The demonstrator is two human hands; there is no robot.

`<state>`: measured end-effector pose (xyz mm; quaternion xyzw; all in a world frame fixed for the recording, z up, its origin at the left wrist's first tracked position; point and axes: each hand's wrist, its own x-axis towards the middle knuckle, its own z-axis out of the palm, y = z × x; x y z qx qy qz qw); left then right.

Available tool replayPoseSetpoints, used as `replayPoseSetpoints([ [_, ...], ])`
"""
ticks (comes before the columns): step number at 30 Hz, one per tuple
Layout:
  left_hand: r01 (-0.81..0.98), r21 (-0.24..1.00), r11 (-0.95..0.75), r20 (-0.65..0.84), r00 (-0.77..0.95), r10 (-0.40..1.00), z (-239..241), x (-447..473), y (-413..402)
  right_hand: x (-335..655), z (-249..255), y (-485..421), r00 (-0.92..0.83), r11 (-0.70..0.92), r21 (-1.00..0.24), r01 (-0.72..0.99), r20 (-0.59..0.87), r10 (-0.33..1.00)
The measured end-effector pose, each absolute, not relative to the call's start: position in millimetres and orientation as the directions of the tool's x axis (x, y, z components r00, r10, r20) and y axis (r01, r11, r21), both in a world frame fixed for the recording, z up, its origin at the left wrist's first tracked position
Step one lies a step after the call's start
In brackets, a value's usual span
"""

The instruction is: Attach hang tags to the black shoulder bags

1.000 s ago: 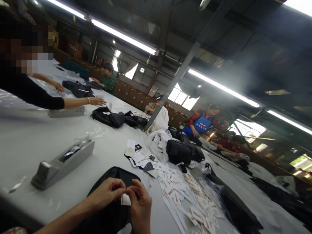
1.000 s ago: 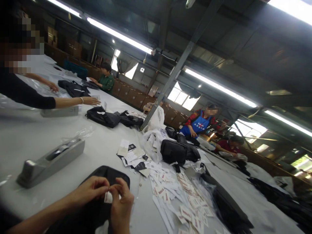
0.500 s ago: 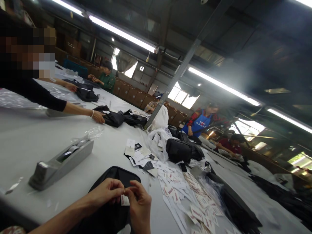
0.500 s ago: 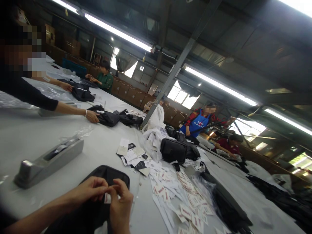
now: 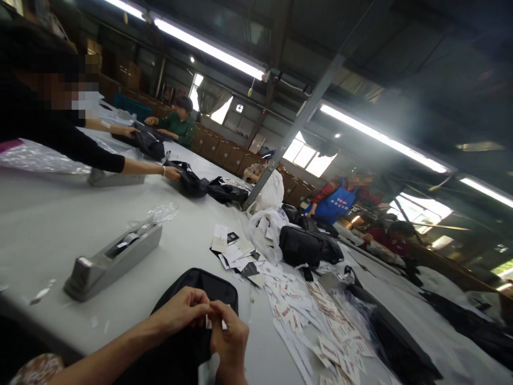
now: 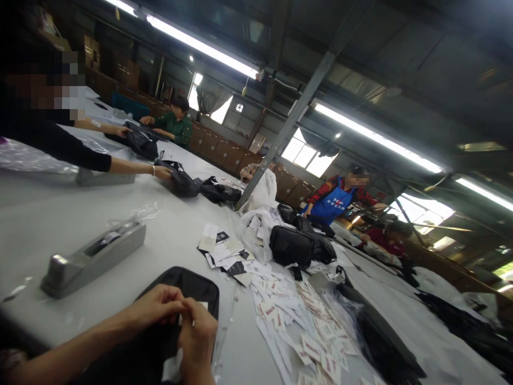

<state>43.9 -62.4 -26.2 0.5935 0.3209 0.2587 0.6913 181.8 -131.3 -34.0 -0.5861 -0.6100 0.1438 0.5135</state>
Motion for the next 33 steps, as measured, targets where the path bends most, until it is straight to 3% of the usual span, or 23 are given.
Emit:
replayPoseSetpoints([
  [2, 0.024, 0.991, 0.130, -0.115, 0.648, 0.753, -24.2, 45.1, -62.1, 181.4, -43.3, -128.8, 0.303, 0.232, -0.842, 0.487, 0.412, 0.859],
  [5, -0.008, 0.991, 0.135, -0.097, 0.651, 0.752, -22.8, 46.2, -61.9, 179.2, -53.6, -123.7, 0.460, 0.128, -0.971, 0.203, 0.210, 0.863],
  [8, -0.052, 0.988, 0.145, -0.075, 0.658, 0.749, -26.5, 47.7, -61.0, 174.9, -54.4, -120.7, 0.456, 0.059, -0.996, 0.068, 0.084, 0.886],
  [19, -0.088, 0.971, 0.224, -0.122, 0.624, 0.772, -40.0, 52.8, -58.9, 168.6, -46.8, -118.5, 0.417, 0.090, -0.991, -0.101, 0.040, 0.908],
  [26, -0.108, 0.962, 0.251, -0.148, 0.567, 0.811, -52.4, 52.9, -58.7, 178.8, -53.1, -134.1, 0.363, 0.063, -0.935, -0.349, -0.073, 0.929],
  [29, -0.097, 0.967, 0.234, -0.139, 0.570, 0.810, -53.6, 51.5, -59.4, 189.8, -47.2, -149.8, 0.326, 0.057, -0.980, -0.189, -0.008, 0.945],
  [33, -0.076, 0.972, 0.221, -0.139, 0.573, 0.808, -52.7, 51.1, -60.6, 204.4, -45.2, -164.3, 0.233, 0.213, -0.932, 0.294, 0.286, 0.929],
])
